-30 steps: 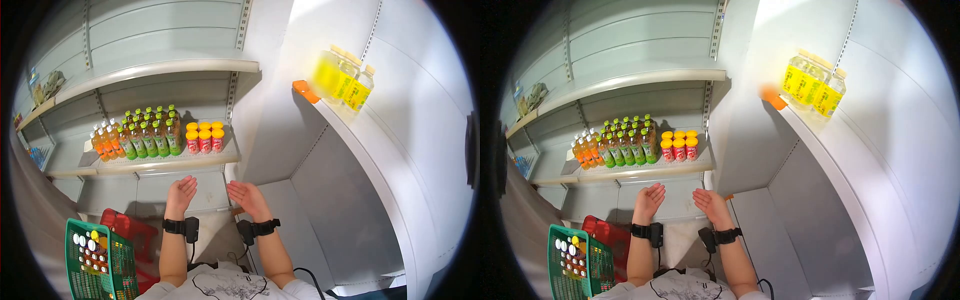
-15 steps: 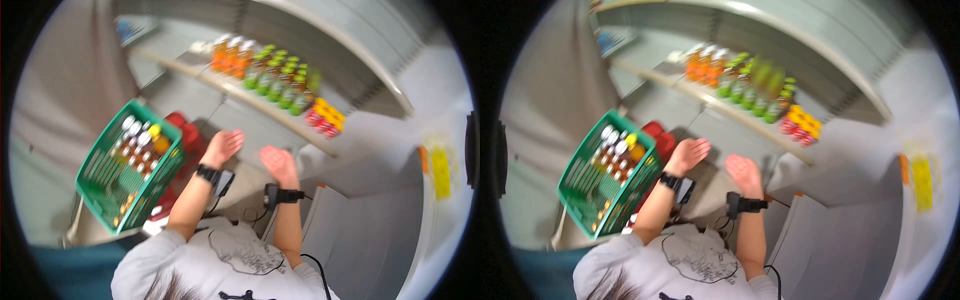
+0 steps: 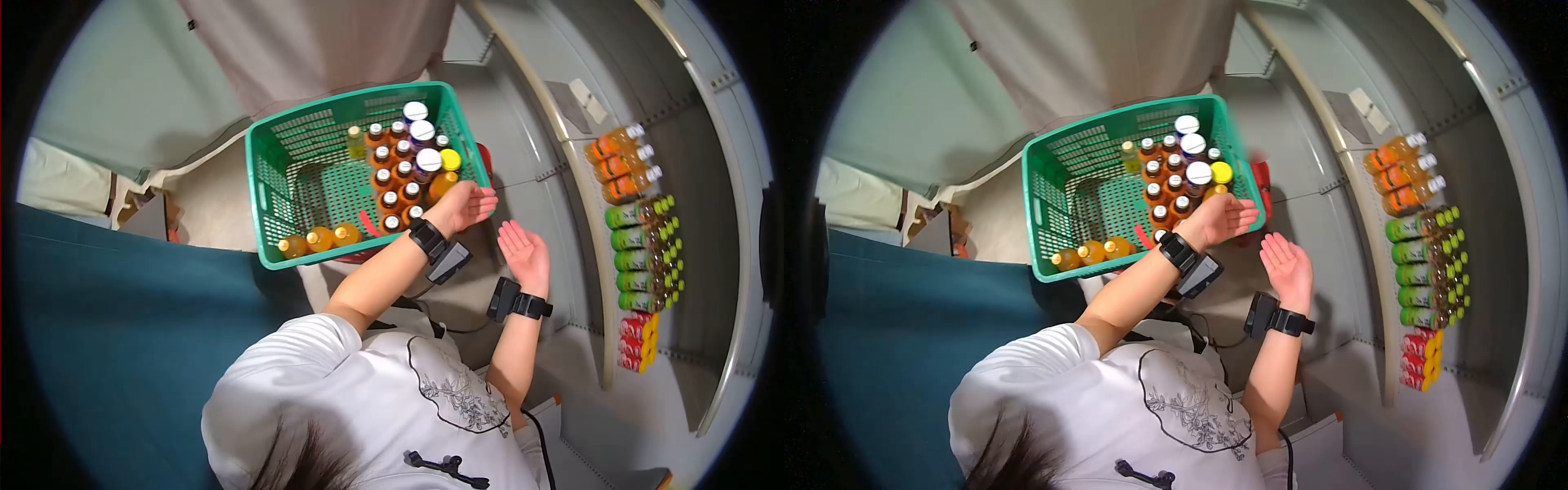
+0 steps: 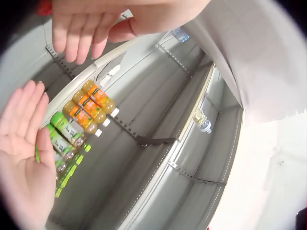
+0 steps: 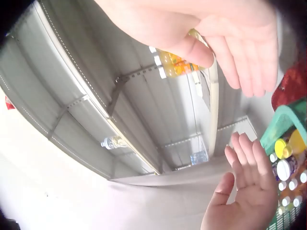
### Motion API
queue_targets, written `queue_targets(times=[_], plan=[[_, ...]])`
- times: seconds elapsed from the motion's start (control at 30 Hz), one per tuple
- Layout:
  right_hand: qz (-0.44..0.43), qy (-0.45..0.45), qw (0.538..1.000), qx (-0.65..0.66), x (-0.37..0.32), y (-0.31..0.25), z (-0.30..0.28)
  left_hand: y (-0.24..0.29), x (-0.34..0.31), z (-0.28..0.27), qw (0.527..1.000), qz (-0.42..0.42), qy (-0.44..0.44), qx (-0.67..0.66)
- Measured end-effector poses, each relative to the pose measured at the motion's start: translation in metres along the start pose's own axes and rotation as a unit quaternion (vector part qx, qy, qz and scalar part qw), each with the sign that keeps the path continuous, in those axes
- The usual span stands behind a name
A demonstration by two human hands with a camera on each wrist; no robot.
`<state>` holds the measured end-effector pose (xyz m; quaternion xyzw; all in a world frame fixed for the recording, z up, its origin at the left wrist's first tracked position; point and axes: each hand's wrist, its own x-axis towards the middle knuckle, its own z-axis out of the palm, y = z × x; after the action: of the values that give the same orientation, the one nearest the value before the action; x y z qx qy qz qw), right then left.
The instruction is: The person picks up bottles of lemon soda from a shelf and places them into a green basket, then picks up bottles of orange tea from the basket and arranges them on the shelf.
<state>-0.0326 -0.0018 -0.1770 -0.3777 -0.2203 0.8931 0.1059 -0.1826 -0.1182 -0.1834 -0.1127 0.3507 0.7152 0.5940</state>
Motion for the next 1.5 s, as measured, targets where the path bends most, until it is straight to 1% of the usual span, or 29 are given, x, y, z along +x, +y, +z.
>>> queue_targets(times=[0.03, 0.1, 0.2, 0.23, 0.3, 0.33, 0.37, 0.47, 0.57, 0.63, 0.73, 0.77, 0.83, 0.9, 0.97, 1.0, 1.03, 1.1, 1.13, 1.17, 1.23, 1.27, 1.3, 1.37, 1.4, 1.47, 1.5], plan=[[0.014, 0.003, 1.0, -0.02, 0.009, 0.008, 0.014, 0.011, -0.003, -0.012, 1.0, 0.005, 0.013, -0.018], [0.035, 0.002, 0.998, -0.045, 0.028, 0.023, 0.036, 0.029, -0.014, -0.036, 0.997, 0.042, 0.038, -0.045], [0.092, -0.011, 0.991, -0.097, 0.059, 0.05, 0.053, 0.047, -0.027, -0.079, 0.99, 0.071, 0.07, -0.102], [0.098, -0.012, 0.99, -0.099, 0.068, 0.06, 0.06, 0.053, -0.031, -0.094, 0.986, 0.084, 0.081, -0.115], [0.163, -0.024, 0.976, -0.141, 0.091, 0.074, 0.079, 0.061, -0.043, -0.121, 0.975, 0.11, 0.097, -0.167], [0.177, -0.018, 0.971, -0.161, 0.101, 0.083, 0.091, 0.061, -0.048, -0.137, 0.968, 0.128, 0.124, -0.177], [0.186, -0.015, 0.965, -0.184, 0.11, 0.091, 0.102, 0.061, -0.052, -0.152, 0.96, 0.146, 0.152, -0.186], [0.199, -0.026, 0.948, -0.248, 0.139, 0.115, 0.129, 0.06, -0.062, -0.19, 0.935, 0.153, 0.225, -0.227], [0.21, -0.041, 0.929, -0.303, 0.174, 0.141, 0.146, 0.066, -0.066, -0.214, 0.92, 0.176, 0.262, -0.234], [0.208, -0.054, 0.913, -0.347, 0.19, 0.153, 0.162, 0.074, -0.062, -0.223, 0.914, 0.188, 0.277, -0.23], [0.196, -0.073, 0.896, -0.392, 0.225, 0.177, 0.176, 0.087, -0.046, -0.234, 0.909, 0.208, 0.309, -0.188], [0.205, -0.071, 0.889, -0.403, 0.239, 0.184, 0.181, 0.093, -0.039, -0.237, 0.905, 0.21, 0.317, -0.19], [0.207, -0.071, 0.877, -0.428, 0.264, 0.197, 0.191, 0.109, -0.025, -0.243, 0.914, 0.193, 0.331, -0.135], [0.202, -0.064, 0.878, -0.43, 0.284, 0.208, 0.201, 0.126, -0.006, -0.253, 0.91, 0.183, 0.351, -0.125], [0.19, -0.082, 0.869, -0.449, 0.301, 0.215, 0.21, 0.141, 0.016, -0.264, 0.898, 0.204, 0.387, -0.036], [0.205, -0.113, 0.85, -0.472, 0.31, 0.219, 0.21, 0.148, 0.026, -0.269, 0.892, 0.206, 0.401, -0.012], [0.209, -0.11, 0.849, -0.472, 0.321, 0.224, 0.21, 0.152, 0.034, -0.275, 0.892, 0.203, 0.403, -0.013], [0.274, -0.16, 0.812, -0.49, 0.336, 0.233, 0.213, 0.157, 0.05, -0.287, 0.895, 0.204, 0.394, 0.043], [0.264, -0.152, 0.804, -0.51, 0.339, 0.234, 0.215, 0.159, 0.056, -0.293, 0.898, 0.211, 0.382, 0.046], [0.267, -0.15, 0.803, -0.511, 0.342, 0.236, 0.217, 0.16, 0.064, -0.299, 0.899, 0.207, 0.383, 0.044], [0.206, -0.177, 0.832, -0.484, 0.348, 0.241, 0.218, 0.165, 0.071, -0.301, 0.901, 0.219, 0.374, 0.016], [0.204, -0.173, 0.843, -0.466, 0.356, 0.25, 0.212, 0.167, 0.075, -0.302, 0.895, 0.223, 0.386, 0.006], [0.207, -0.17, 0.844, -0.464, 0.359, 0.252, 0.212, 0.168, 0.08, -0.303, 0.896, 0.219, 0.387, 0.006], [0.205, -0.163, 0.85, -0.457, 0.364, 0.256, 0.212, 0.168, 0.086, -0.304, 0.886, 0.249, 0.391, -0.024], [0.208, -0.161, 0.85, -0.456, 0.369, 0.258, 0.209, 0.168, 0.088, -0.305, 0.886, 0.246, 0.392, -0.025], [0.194, -0.152, 0.853, -0.46, 0.379, 0.262, 0.207, 0.172, 0.09, -0.309, 0.9, 0.21, 0.383, 0.02], [0.194, -0.152, 0.853, -0.459, 0.381, 0.262, 0.209, 0.175, 0.09, -0.308, 0.899, 0.21, 0.384, 0.021]])
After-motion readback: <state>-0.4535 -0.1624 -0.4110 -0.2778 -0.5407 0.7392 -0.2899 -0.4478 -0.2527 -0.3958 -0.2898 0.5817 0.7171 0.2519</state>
